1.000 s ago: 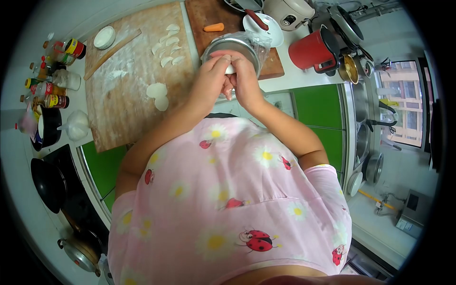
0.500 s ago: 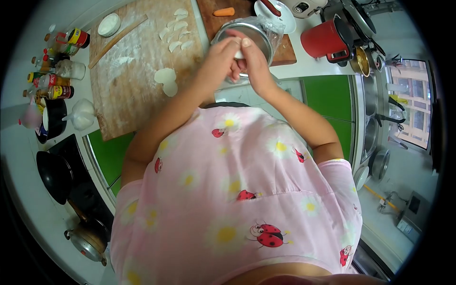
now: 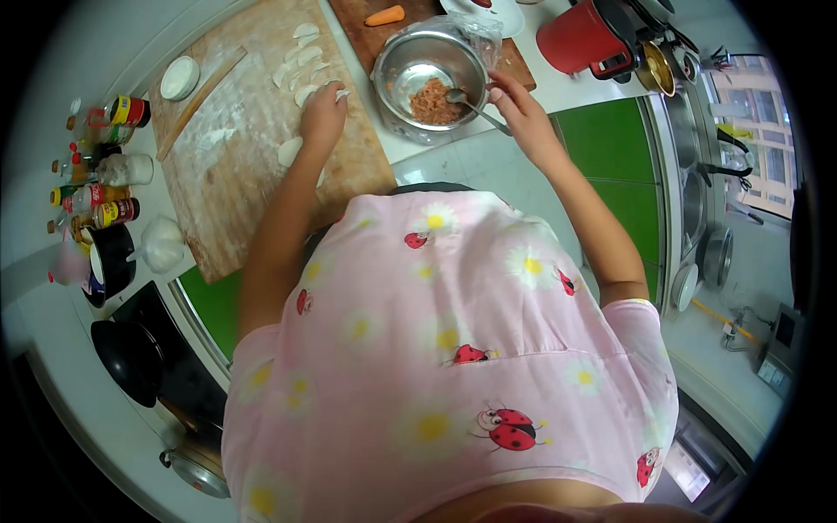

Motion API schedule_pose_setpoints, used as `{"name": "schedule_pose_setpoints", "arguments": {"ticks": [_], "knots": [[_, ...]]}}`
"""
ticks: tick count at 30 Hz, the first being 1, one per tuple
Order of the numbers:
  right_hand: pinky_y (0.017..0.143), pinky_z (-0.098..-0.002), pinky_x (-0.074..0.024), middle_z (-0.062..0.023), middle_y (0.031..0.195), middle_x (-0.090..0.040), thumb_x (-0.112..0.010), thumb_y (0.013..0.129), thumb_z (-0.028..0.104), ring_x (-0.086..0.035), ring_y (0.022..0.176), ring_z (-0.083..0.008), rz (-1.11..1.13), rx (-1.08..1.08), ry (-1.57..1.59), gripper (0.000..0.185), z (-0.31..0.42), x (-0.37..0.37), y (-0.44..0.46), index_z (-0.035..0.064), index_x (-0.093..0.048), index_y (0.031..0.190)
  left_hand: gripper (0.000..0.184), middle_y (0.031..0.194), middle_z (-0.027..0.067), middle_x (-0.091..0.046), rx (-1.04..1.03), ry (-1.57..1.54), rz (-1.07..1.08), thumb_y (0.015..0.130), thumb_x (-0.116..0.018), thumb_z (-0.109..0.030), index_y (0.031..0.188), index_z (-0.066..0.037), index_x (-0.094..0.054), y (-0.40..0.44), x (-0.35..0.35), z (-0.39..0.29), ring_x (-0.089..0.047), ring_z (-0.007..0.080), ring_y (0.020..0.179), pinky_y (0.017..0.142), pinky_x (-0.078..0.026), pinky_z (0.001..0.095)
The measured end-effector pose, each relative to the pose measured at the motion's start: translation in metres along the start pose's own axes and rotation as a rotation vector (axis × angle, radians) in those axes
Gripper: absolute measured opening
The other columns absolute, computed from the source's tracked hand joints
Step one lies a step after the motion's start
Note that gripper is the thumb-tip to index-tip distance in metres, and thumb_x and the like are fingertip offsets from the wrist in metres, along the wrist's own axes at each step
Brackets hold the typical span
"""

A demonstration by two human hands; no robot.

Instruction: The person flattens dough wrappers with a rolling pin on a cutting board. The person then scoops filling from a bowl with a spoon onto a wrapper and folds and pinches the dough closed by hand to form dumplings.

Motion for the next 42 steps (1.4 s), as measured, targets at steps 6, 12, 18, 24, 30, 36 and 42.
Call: {"name": "schedule_pose_setpoints", "arguments": {"ticks": [6, 12, 18, 24, 30, 36, 42], "knots": [[0.091, -0.0321, -0.0466, -0.0108, 0.124, -0.058, -0.055, 0.096, 0.022, -0.057, 0.108, -0.0174, -0.001, 0.002, -0.136, 0.044, -0.009, 0.006, -0.016, 0.0036, -0.047, 0.135, 0.022, 0.094, 0.0167, -0.060, 0.002, 0.140, -0.099, 0.083, -0.064, -0.014, 0.102, -0.005, -0.064, -0.010, -0.001, -0.002, -0.057, 0.0368, 0.092, 0.080, -0.046, 0.0438], [0.086, -0.0345, -0.0485, -0.0158, 0.116, -0.061, -0.058, 0.094, 0.026, -0.061, 0.102, -0.0256, -0.009, -0.005, -0.385, 0.047, -0.004, 0.008, -0.024, 0.0074, -0.048, 0.136, 0.023, 0.099, 0.0161, -0.061, -0.025, 0.122, -0.115, 0.083, -0.065, -0.015, 0.103, -0.004, -0.065, -0.013, -0.003, -0.001, -0.057, 0.0359, 0.095, 0.082, -0.046, 0.0429], [0.083, -0.0429, -0.0511, -0.0210, 0.110, -0.065, -0.064, 0.087, 0.025, -0.064, 0.098, -0.0352, 0.139, -0.049, -0.556, 0.054, -0.005, -0.002, -0.024, 0.0098, -0.046, 0.136, 0.023, 0.099, 0.0156, -0.064, 0.139, -0.044, -0.197, 0.085, -0.062, -0.015, 0.105, -0.003, -0.065, -0.027, 0.032, 0.008, -0.061, 0.0301, 0.090, 0.081, -0.048, 0.0376], [0.079, -0.0454, -0.0512, -0.0199, 0.101, -0.067, -0.063, 0.085, 0.016, -0.064, 0.092, -0.0360, 0.203, -0.031, -0.592, 0.052, -0.010, -0.009, -0.014, 0.0119, -0.048, 0.134, 0.019, 0.078, 0.0095, -0.064, 0.400, -0.055, 0.069, 0.083, -0.061, -0.016, 0.094, -0.002, -0.065, -0.046, 0.070, 0.090, -0.060, 0.0180, 0.073, 0.069, -0.047, 0.0314], [0.079, -0.0464, -0.0510, -0.0179, 0.102, -0.067, -0.058, 0.085, 0.010, -0.064, 0.092, -0.0364, 0.179, 0.007, -0.698, 0.046, -0.013, -0.011, -0.005, 0.0148, -0.052, 0.131, 0.010, 0.072, 0.0087, -0.062, 0.489, 0.058, 0.246, 0.076, -0.061, -0.013, 0.082, -0.004, -0.062, -0.052, 0.067, 0.105, -0.058, 0.0172, 0.068, 0.065, -0.047, 0.0315], [0.075, -0.0462, -0.0513, -0.0173, 0.098, -0.067, -0.055, 0.085, 0.009, -0.064, 0.088, -0.0363, 0.149, 0.045, -0.730, 0.039, -0.014, -0.013, -0.001, 0.0151, -0.059, 0.123, 0.008, 0.074, 0.0046, -0.062, 0.555, -0.209, 0.221, 0.077, -0.061, -0.013, 0.081, -0.005, -0.062, -0.055, 0.077, 0.091, -0.055, 0.0158, 0.066, 0.063, -0.045, 0.0309], [0.069, -0.0464, -0.0510, -0.0166, 0.090, -0.067, -0.057, 0.084, 0.011, -0.064, 0.080, -0.0359, 0.052, 0.200, -0.710, 0.030, -0.025, -0.012, 0.008, 0.0129, -0.065, 0.113, 0.014, 0.084, 0.0027, -0.063, 0.735, -0.608, 0.019, 0.083, -0.061, -0.015, 0.094, -0.006, -0.062, -0.054, 0.090, 0.112, -0.057, 0.0115, 0.074, 0.066, -0.048, 0.0272]]}}
Point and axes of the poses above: each hand's wrist, its own y-axis towards the middle knuckle, its own x-axis out of the back of the hand, z = x × y, the point moved 2 cm from there along y, towards the middle knuckle
